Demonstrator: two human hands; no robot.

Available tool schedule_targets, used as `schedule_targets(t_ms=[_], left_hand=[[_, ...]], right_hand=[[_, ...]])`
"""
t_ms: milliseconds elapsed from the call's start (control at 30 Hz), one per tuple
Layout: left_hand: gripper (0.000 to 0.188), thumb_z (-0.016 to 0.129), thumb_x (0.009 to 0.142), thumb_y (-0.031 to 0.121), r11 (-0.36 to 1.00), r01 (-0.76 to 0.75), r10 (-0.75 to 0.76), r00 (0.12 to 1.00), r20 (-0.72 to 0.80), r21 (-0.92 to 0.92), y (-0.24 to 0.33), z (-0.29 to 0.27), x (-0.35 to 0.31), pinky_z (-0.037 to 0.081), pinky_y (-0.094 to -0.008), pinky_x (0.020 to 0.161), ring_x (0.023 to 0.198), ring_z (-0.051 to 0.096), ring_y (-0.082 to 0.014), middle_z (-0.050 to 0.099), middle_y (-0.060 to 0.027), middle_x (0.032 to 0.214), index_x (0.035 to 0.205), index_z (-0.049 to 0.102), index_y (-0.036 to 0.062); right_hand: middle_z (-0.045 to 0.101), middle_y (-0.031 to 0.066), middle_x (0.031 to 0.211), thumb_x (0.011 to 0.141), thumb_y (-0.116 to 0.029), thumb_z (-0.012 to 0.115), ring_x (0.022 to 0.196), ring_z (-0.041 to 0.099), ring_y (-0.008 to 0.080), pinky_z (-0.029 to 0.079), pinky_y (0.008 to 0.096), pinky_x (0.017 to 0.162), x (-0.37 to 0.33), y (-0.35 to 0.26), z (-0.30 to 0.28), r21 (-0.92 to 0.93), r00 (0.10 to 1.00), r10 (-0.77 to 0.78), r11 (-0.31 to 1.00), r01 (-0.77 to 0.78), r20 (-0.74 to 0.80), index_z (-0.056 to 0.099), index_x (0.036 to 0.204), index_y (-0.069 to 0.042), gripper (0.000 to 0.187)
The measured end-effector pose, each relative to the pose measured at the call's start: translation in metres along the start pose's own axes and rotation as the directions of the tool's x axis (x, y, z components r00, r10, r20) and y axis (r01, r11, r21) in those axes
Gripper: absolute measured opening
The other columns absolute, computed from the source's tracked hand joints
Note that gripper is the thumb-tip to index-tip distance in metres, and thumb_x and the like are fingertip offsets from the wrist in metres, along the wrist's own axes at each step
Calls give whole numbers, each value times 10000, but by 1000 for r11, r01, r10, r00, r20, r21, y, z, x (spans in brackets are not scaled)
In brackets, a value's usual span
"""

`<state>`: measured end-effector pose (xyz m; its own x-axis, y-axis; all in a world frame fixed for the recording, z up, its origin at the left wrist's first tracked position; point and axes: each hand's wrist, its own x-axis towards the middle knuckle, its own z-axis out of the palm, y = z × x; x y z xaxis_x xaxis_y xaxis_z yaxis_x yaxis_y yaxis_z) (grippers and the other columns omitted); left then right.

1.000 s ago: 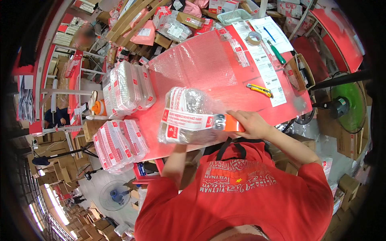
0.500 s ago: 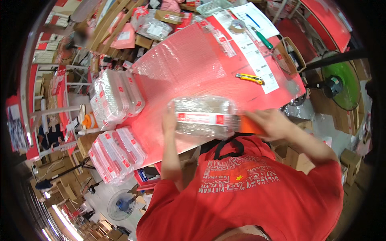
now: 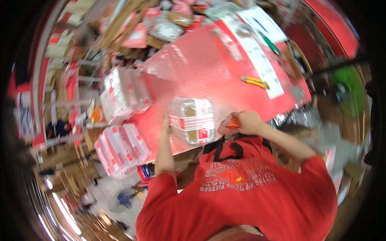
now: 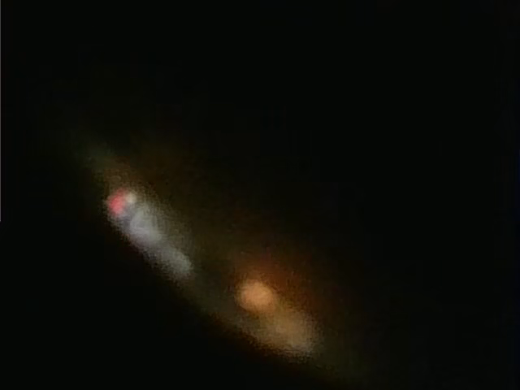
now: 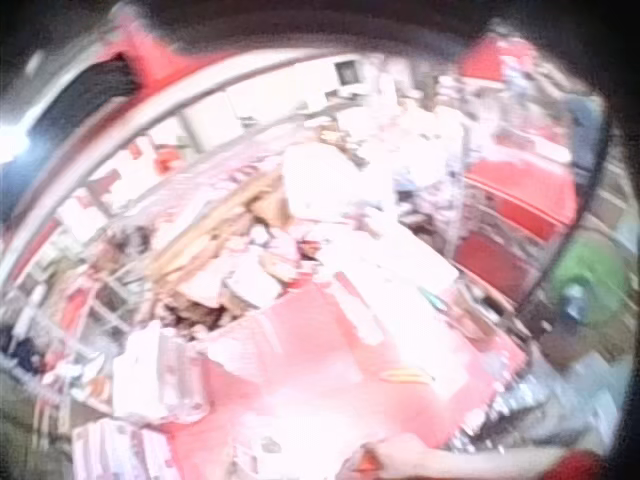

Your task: The person wraps small cardboard boxes in bubble wrap on a red table. They cut the bubble wrap with a utility knife, fold it around each box, and seal it with tape. Finished packages are stacked on the table.

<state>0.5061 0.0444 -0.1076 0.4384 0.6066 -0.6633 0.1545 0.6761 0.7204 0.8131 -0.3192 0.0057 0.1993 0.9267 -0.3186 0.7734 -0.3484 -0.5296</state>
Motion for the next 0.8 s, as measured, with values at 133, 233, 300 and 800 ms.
schedule_targets(t_ms=[133, 233, 300, 800], left_hand=[[921, 450, 1072, 752, 988, 43, 4, 952, -306, 147, -14, 5, -50, 448, -505, 1183, 1410, 532, -304, 551, -141, 1559, 1660, 402, 45], [959, 456, 1069, 752, 993, 34, -3, 962, -273, 110, -30, 21, -96, 385, -521, 1258, 1529, 452, -323, 473, -146, 1674, 1699, 343, 37], [958, 443, 1070, 759, 994, -82, 61, 966, -253, -74, -34, 33, -132, 387, -484, 1259, 1509, 482, -312, 504, -154, 1650, 1683, 376, 26], [514, 612, 1136, 378, 442, -714, 885, 245, -397, 543, 202, -86, -340, 501, -344, 1028, 1156, 647, -168, 720, -117, 1263, 1420, 620, -50]], right_hand=[[661, 206, 1163, 983, -257, 670, 1047, 689, 406, 544, 506, 897, 13, 21, 11, -121, 863, -181, 983, 139, -471, 460, 1642, -124, 704], [589, 258, 1364, 955, -135, 642, 1230, 603, 430, 485, 524, 1043, 56, 27, 39, -528, 928, -265, 844, 92, -261, 453, 1669, -141, 739], [546, 272, 1424, 959, -130, 606, 1309, 542, 444, 417, 566, 1126, 65, 32, 51, -525, 943, -265, 842, 123, -203, 428, 1689, -138, 751], [567, 160, 1496, 945, -517, 816, 1372, 594, 305, 492, 497, 1167, 107, -301, -92, 689, 756, -490, 360, 629, -434, 380, 1643, -63, 940]])
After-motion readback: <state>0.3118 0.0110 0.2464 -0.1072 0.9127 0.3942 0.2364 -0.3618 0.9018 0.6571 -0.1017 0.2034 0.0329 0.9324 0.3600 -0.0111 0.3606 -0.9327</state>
